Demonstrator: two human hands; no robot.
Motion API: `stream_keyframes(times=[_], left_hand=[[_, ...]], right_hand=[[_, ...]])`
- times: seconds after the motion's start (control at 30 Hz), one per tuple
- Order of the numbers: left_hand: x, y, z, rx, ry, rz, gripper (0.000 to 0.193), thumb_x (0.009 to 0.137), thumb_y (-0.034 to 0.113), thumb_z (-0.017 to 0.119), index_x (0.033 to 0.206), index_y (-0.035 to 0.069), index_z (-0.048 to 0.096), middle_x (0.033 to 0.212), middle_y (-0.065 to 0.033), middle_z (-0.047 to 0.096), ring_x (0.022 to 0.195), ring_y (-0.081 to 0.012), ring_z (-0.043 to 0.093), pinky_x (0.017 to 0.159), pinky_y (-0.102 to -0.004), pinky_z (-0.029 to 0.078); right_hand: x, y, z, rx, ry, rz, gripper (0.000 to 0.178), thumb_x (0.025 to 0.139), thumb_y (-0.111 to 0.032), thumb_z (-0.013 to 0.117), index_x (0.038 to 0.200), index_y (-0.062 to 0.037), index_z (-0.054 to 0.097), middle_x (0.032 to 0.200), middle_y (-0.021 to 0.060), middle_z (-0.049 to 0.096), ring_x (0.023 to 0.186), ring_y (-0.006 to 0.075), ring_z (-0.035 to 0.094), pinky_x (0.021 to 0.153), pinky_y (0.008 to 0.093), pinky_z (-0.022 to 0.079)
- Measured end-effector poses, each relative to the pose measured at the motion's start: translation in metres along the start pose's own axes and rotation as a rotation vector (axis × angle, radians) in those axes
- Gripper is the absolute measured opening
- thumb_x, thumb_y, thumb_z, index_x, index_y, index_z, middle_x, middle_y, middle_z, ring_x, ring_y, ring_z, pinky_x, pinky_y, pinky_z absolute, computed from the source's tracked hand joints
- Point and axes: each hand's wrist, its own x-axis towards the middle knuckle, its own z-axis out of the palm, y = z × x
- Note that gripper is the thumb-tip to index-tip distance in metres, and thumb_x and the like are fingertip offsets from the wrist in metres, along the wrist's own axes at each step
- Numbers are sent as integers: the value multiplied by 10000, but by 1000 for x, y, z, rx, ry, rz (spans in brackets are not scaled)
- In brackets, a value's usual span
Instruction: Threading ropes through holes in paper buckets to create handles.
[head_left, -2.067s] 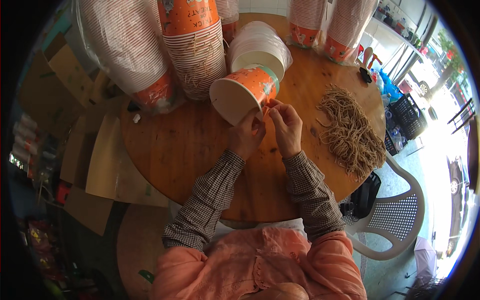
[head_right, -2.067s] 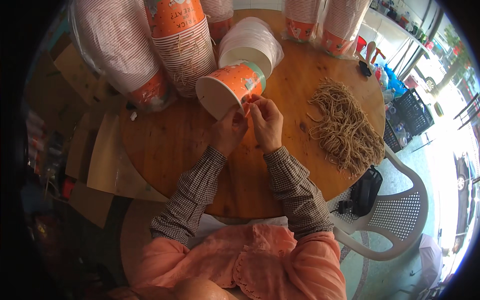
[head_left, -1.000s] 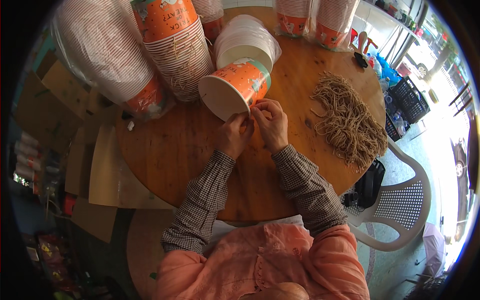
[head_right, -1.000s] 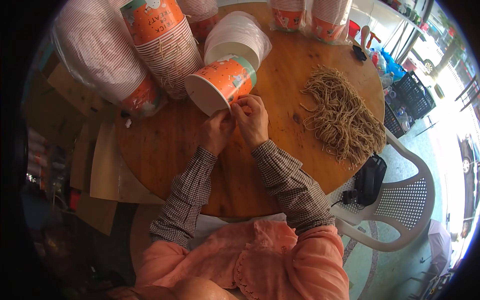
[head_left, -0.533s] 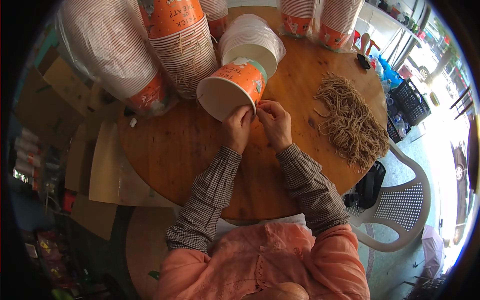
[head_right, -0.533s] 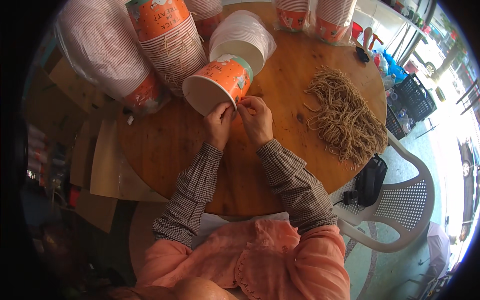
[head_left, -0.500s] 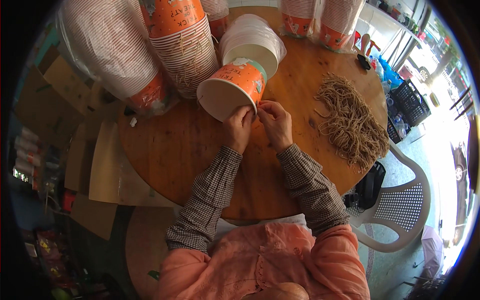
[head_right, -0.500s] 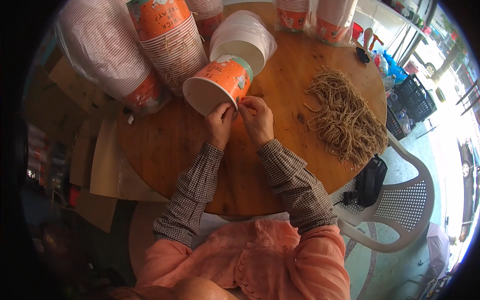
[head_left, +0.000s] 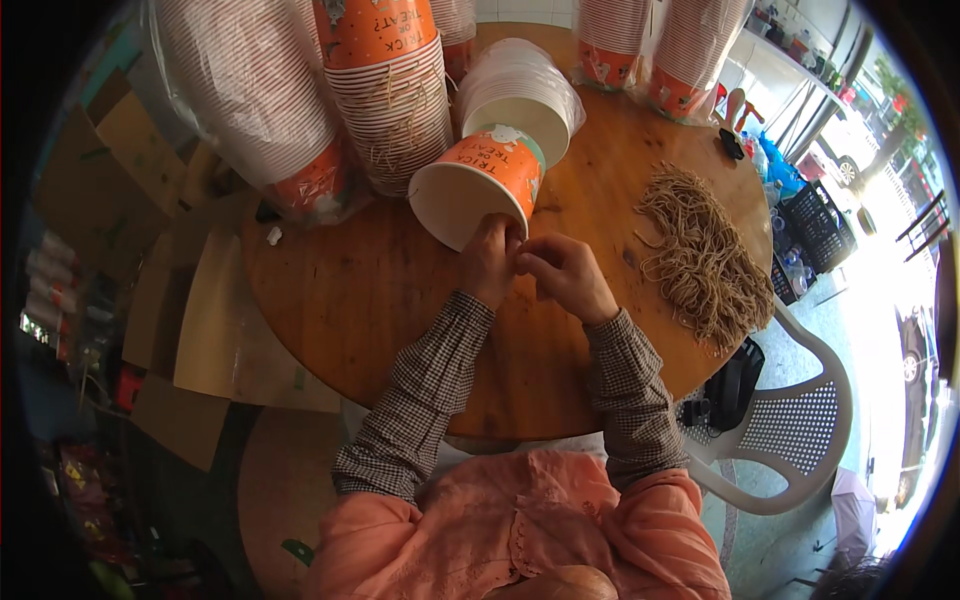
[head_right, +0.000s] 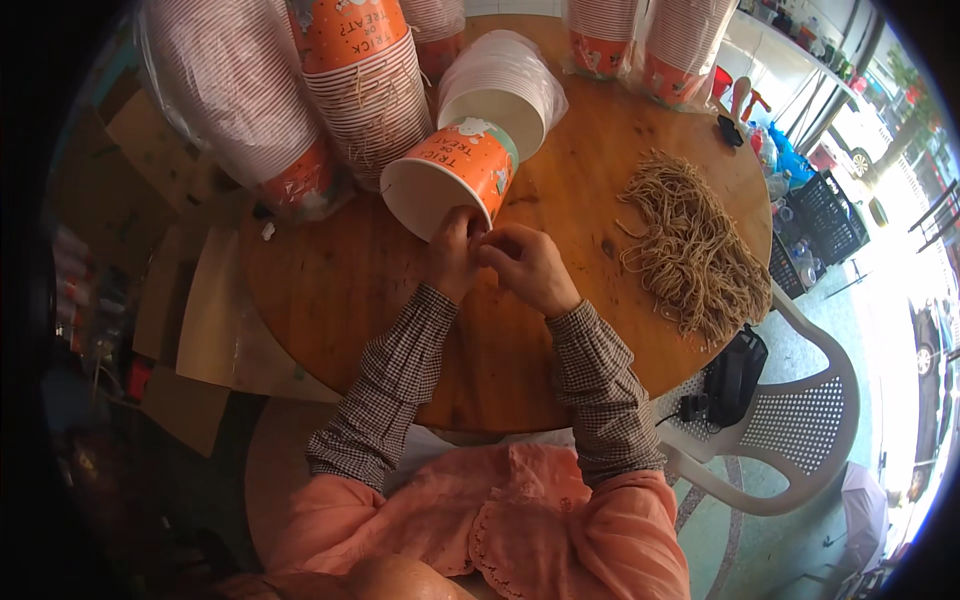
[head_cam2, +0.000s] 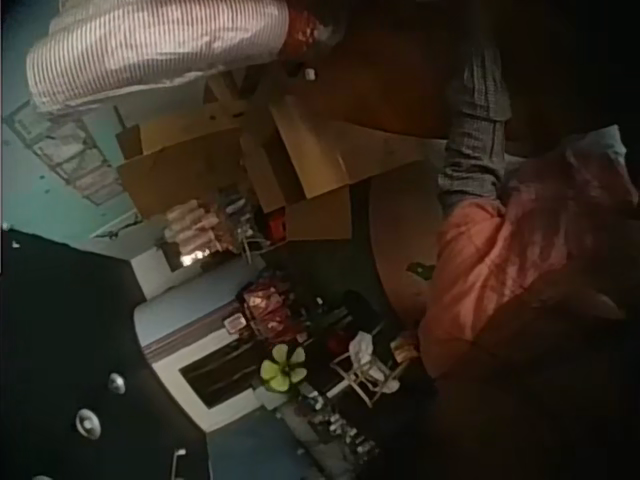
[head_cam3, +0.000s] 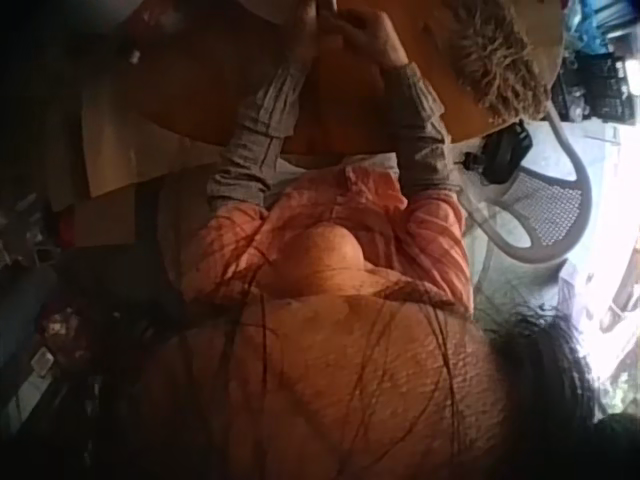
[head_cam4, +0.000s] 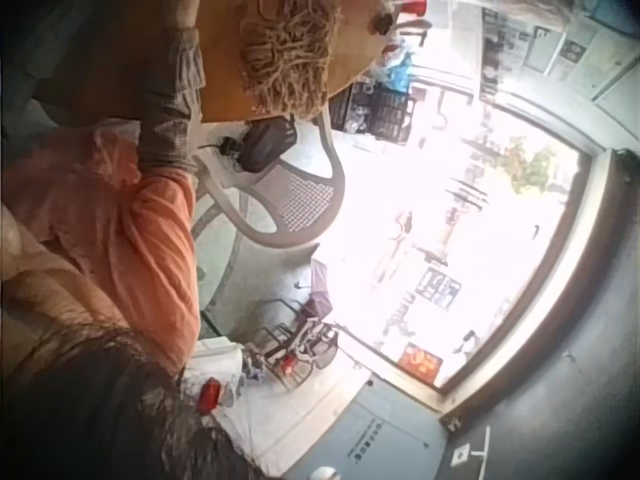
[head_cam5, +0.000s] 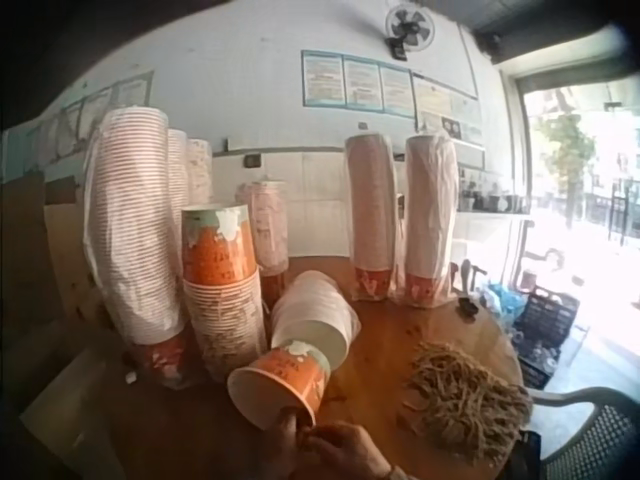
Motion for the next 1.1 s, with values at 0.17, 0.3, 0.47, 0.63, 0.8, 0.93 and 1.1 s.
stream_keyframes(times=[0.17,0.3,0.47,0.63,0.8,0.93,1.1], left_hand=[[1,5,-1,-59,-63,-77,109,864,96,591,927,18,547,906,-178,614,832,-360,619,710,-437,507],[2,-4,1,-44,-73,-58,188,872,125,617,1003,1,565,918,-167,656,844,-306,664,724,-378,538],[1,-17,12,-141,18,-70,157,928,126,573,996,-15,553,923,-168,663,751,-239,692,666,-336,553],[-2,-6,11,-381,22,-109,129,923,81,551,995,-19,517,915,-177,606,745,-304,651,653,-366,524],[-2,12,-4,-132,50,67,118,929,75,550,1002,-12,521,893,-146,601,724,-264,640,630,-345,514],[-1,17,-13,-111,20,86,103,920,76,536,995,16,498,934,-171,562,851,-357,598,672,-423,513],[-2,19,-17,-81,35,141,108,922,89,550,999,29,505,938,-156,578,825,-360,611,649,-429,519]], right_hand=[[3,4,1,224,40,18,261,917,-168,598,1113,1,634,852,40,678,611,68,597,467,210,468],[6,7,6,221,126,-30,289,947,-112,532,1201,14,587,933,42,664,640,64,600,469,207,487],[9,14,15,187,187,-152,305,952,-72,495,1239,-4,574,984,51,663,667,72,606,471,217,495],[10,25,20,-130,370,-399,300,911,12,517,1194,-22,611,1034,59,674,737,109,625,633,238,534],[9,18,18,-273,434,-509,282,862,41,546,1125,-24,627,1055,137,662,813,230,664,698,299,539],[8,19,20,-89,412,-374,179,872,2,567,1039,-15,628,1022,133,665,818,249,667,680,323,546],[3,11,23,-151,372,-359,164,883,-28,607,1047,-18,618,929,83,675,692,112,630,625,244,508]])
